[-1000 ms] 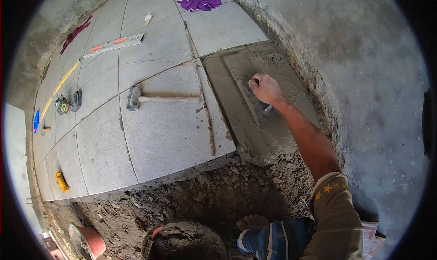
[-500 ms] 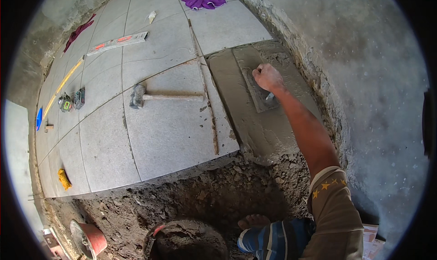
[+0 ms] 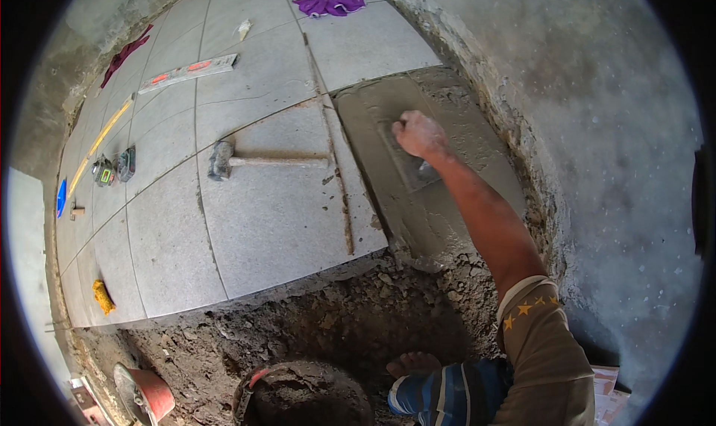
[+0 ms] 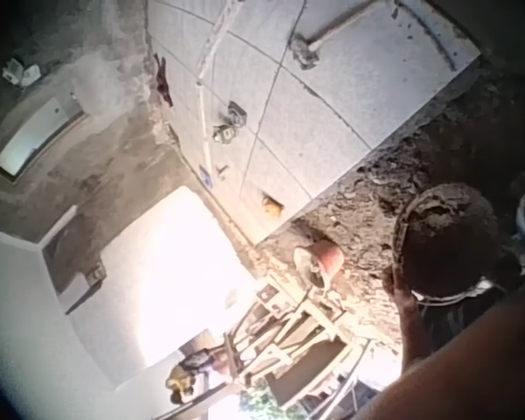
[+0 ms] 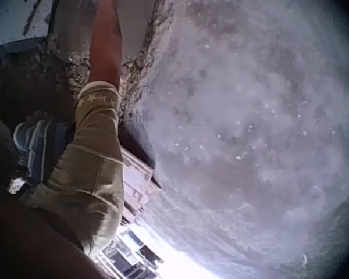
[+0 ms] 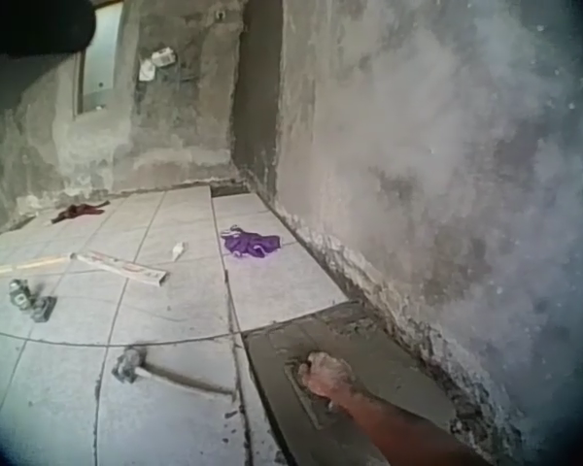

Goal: Applying and leveling mortar on the ground to prepare for floor tiling.

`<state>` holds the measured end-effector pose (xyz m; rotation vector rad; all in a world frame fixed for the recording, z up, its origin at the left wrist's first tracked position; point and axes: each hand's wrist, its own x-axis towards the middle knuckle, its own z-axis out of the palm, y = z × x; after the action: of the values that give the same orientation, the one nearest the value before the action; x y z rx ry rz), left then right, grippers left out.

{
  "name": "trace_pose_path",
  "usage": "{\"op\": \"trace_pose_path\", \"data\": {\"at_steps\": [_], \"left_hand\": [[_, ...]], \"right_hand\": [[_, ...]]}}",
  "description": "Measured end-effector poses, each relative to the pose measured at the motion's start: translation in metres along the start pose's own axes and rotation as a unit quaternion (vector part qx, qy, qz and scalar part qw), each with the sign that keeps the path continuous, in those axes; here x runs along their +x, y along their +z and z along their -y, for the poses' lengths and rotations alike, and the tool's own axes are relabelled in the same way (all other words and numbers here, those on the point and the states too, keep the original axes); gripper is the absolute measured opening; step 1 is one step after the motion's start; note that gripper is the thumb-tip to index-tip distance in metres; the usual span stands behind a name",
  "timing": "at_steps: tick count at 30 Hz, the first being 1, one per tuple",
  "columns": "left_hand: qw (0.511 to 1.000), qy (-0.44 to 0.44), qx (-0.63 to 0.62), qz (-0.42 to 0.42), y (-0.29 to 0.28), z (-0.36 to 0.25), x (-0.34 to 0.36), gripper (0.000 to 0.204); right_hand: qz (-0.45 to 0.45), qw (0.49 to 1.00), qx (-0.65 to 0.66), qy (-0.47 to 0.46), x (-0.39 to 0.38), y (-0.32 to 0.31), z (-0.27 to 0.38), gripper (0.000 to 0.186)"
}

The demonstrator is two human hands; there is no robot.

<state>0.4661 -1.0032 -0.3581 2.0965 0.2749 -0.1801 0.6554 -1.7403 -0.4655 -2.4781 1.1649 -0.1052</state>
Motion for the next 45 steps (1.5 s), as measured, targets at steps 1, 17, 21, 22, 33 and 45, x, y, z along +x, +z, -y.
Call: {"op": "trace_pose_path", "data": {"at_steps": [1, 17, 21, 22, 33, 45], "left_hand": [[1.000, 0.016, 0.021, 0.010, -0.002, 0.001, 0.001, 0.025], [0.984, -0.101, -0.076, -0.122, 0.048, -0.063, 0.001, 0.023], [0.997, -0.045, -0.059, 0.012, 0.033, -0.048, 0.005, 0.026], [0.997, -0.056, -0.059, 0.015, 0.033, -0.048, 0.006, 0.027], [0.994, -0.076, -0.034, -0.070, 0.062, -0.095, -0.001, 0.029], [0.994, -0.080, -0.039, -0.060, 0.061, -0.092, 0.003, 0.026]], "right_hand": [[0.004, 1.000, 0.001, -0.002, -0.001, -0.001, 0.001, 0.034], [-0.065, 0.997, -0.010, 0.047, 0.030, -0.064, -0.156, 0.046], [-0.028, 1.000, -0.005, 0.008, 0.049, -0.053, -0.152, 0.043], [-0.030, 0.999, -0.019, -0.009, 0.054, -0.049, -0.145, 0.041], [-0.004, 0.996, -0.078, 0.039, 0.073, -0.049, -0.128, 0.040], [0.005, 0.999, -0.046, -0.009, 0.022, -0.069, -0.159, 0.040]]}}
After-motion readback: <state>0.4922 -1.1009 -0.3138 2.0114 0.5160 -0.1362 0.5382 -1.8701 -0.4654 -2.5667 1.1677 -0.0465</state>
